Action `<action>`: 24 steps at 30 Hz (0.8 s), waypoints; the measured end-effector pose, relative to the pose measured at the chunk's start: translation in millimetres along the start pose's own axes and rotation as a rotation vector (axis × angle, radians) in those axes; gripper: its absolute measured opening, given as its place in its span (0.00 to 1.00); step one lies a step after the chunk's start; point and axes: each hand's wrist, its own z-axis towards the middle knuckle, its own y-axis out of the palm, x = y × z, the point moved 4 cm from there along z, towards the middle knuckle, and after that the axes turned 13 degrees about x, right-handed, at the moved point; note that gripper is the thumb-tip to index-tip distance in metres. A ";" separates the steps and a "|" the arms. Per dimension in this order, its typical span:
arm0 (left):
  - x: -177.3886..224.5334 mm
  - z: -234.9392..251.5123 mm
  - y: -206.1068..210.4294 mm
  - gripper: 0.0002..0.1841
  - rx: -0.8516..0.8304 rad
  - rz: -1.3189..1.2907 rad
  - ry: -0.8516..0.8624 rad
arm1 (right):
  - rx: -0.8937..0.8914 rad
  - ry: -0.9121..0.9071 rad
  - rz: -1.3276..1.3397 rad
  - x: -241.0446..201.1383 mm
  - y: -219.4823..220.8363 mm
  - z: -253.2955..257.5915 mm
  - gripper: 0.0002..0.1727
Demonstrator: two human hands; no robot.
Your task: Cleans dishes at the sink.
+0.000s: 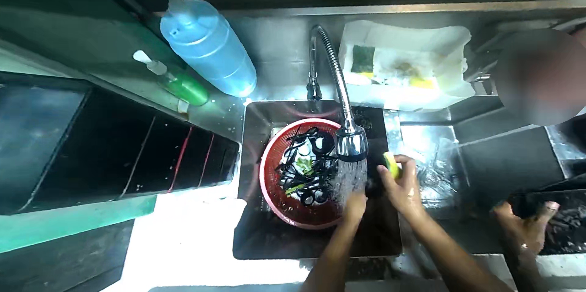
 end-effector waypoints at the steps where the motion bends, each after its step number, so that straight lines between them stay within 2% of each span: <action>1: 4.1 3.6 -3.8 0.28 -0.067 0.016 0.040 | -0.027 -0.114 -0.083 1.6 -7.3 8.0 0.27; 2: 8.2 7.0 -6.6 0.27 -0.142 0.032 0.073 | -0.065 -0.175 -0.138 5.4 -10.4 13.0 0.28; 3: 8.6 7.7 -6.8 0.27 -0.239 0.030 0.092 | -0.104 -0.160 -0.166 11.9 -12.8 14.0 0.31; 5: 3.9 9.0 -1.0 0.25 -0.417 -0.076 0.120 | -0.103 0.005 -0.153 25.3 -20.9 17.5 0.33; 7: -4.3 24.1 -8.1 0.21 -0.465 -0.106 0.145 | 0.017 0.121 -0.083 28.7 -30.9 25.1 0.31; 8: -18.0 38.1 -21.2 0.21 -0.377 -0.027 0.122 | 0.092 0.160 -0.043 28.4 -39.5 27.4 0.30; 10: -57.2 72.8 -53.3 0.25 -0.093 0.256 0.009 | 0.252 0.243 0.031 31.3 -60.0 35.1 0.31; 12: -114.3 110.3 -66.6 0.24 0.299 0.589 0.015 | 0.394 0.358 0.102 47.5 -74.0 50.3 0.31; 13: -133.1 123.4 -74.7 0.28 0.233 0.753 -0.111 | 0.452 0.428 0.131 63.0 -78.9 57.8 0.31; 14: -147.7 133.6 -80.4 0.33 0.094 0.842 -0.216 | 0.496 0.497 0.145 82.0 -82.2 63.7 0.31; 15: -165.8 145.4 -81.0 0.37 -0.002 0.891 -0.269 | 0.528 0.573 0.142 103.1 -82.8 66.2 0.31; 16: -189.3 158.5 -75.0 0.38 0.012 0.928 -0.262 | 0.545 0.660 0.114 125.3 -81.7 64.4 0.29; 17: -204.1 165.8 -67.9 0.34 0.054 0.960 -0.239 | 0.535 0.747 0.043 145.6 -78.6 58.1 0.27; 19: -190.4 160.3 -62.1 0.27 0.023 0.984 -0.215 | 0.414 0.906 -0.237 166.5 -68.3 38.2 0.26; 21: -134.1 130.0 -72.2 0.27 -0.174 0.868 -0.215 | 0.114 0.949 -0.526 180.5 -56.3 16.0 0.24; 22: -121.9 119.8 -77.2 0.29 -0.219 0.752 -0.203 | -0.052 0.904 -0.613 194.0 -52.3 4.0 0.23; 24: -131.8 125.1 -72.6 0.30 -0.027 0.539 -0.108 | -0.284 0.825 -0.646 207.1 -47.1 -13.4 0.24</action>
